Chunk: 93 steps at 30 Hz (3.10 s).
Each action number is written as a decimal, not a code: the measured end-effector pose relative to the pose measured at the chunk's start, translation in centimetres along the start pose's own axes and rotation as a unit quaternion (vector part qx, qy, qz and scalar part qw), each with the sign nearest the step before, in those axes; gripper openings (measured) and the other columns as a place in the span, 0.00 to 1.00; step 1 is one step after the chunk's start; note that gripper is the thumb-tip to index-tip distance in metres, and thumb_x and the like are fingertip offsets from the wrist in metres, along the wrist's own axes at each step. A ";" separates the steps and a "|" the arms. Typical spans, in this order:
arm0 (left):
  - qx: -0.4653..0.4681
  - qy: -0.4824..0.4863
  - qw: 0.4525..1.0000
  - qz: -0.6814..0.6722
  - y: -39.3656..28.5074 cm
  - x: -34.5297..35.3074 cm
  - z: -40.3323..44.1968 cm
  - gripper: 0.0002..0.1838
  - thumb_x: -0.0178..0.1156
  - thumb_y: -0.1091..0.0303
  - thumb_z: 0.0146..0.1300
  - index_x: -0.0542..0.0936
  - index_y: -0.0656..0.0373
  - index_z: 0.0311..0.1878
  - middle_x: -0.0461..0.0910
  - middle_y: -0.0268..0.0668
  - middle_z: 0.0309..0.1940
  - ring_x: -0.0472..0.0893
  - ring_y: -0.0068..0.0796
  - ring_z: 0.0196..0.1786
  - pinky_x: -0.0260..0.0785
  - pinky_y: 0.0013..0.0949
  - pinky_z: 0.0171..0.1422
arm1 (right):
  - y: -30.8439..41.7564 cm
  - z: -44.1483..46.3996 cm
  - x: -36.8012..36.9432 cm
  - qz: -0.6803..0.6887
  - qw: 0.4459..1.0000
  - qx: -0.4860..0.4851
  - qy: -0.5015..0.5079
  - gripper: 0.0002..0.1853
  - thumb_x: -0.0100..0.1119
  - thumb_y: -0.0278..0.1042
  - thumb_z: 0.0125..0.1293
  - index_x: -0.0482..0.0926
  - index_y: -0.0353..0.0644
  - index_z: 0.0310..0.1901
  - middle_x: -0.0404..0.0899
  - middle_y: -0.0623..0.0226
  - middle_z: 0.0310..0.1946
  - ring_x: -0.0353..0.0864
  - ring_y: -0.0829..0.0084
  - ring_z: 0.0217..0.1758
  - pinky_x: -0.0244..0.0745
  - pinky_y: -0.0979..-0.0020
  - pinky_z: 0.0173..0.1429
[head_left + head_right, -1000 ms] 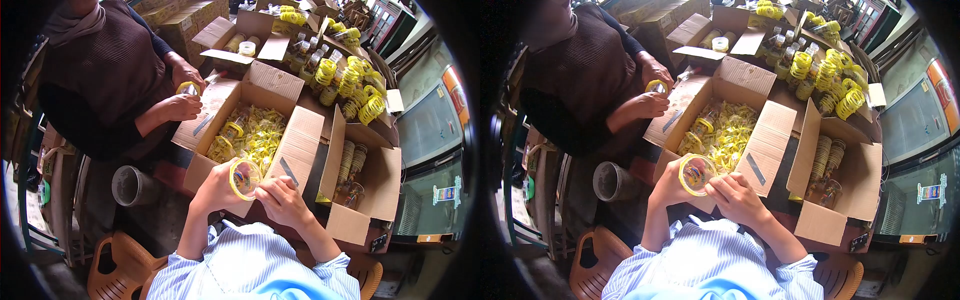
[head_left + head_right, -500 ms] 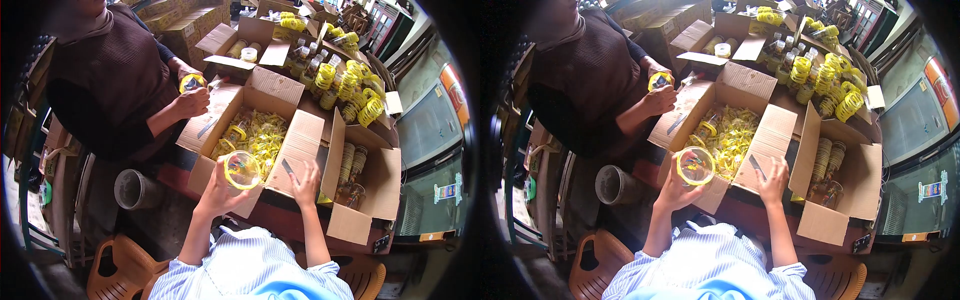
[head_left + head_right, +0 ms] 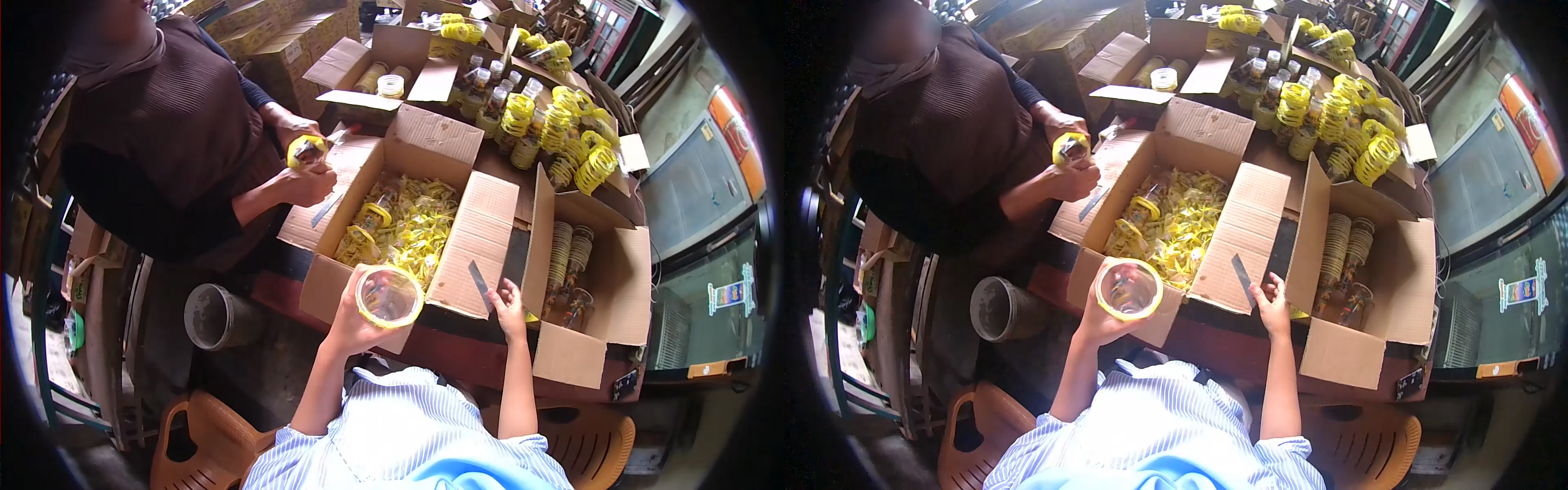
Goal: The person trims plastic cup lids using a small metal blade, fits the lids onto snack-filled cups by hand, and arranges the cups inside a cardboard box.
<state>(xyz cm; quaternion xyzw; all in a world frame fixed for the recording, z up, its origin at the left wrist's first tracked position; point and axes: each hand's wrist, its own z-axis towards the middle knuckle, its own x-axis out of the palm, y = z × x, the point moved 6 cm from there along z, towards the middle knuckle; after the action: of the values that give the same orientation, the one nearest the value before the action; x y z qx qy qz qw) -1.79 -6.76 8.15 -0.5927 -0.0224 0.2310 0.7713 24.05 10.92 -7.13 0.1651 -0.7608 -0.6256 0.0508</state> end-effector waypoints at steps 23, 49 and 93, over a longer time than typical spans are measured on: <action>-0.136 0.030 0.956 -0.260 3.7 3.9 0.5 0.37 0.64 0.70 0.53 0.54 0.59 0.63 0.63 0.39 0.54 0.68 0.30 0.54 0.65 0.32 0.57 | 6.5 -7.6 2.2 -0.468 0.771 -0.400 -0.162 0.12 0.61 0.23 0.47 0.80 0.45 0.36 0.76 0.71 0.35 0.74 0.68 0.46 0.66 0.65 0.51; -0.100 0.137 0.953 -0.252 7.7 -2.3 1.5 0.28 0.58 0.75 0.57 0.60 0.63 0.61 0.66 0.40 0.57 0.66 0.33 0.62 0.61 0.38 0.66 | 6.9 -13.7 9.5 0.323 0.904 -0.079 -0.270 0.07 0.60 0.23 0.59 0.77 0.40 0.39 0.78 0.75 0.31 0.74 0.87 0.34 0.69 0.84 0.43; -0.041 0.185 0.927 -0.324 3.7 -2.5 0.1 0.36 0.62 0.69 0.53 0.51 0.56 0.60 0.61 0.38 0.56 0.63 0.28 0.57 0.63 0.31 0.59 | 19.3 -17.3 17.8 -0.285 0.790 -0.434 -0.325 0.07 0.68 0.27 0.48 0.79 0.48 0.29 0.72 0.78 0.19 0.69 0.79 0.21 0.54 0.71 0.37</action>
<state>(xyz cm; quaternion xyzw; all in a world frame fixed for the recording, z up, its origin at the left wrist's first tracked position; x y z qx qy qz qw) -5.26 -6.97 5.36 -0.6160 -0.0799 -0.1466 0.7699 8.56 -7.71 12.97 0.1221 -0.2990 -0.8929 -0.3138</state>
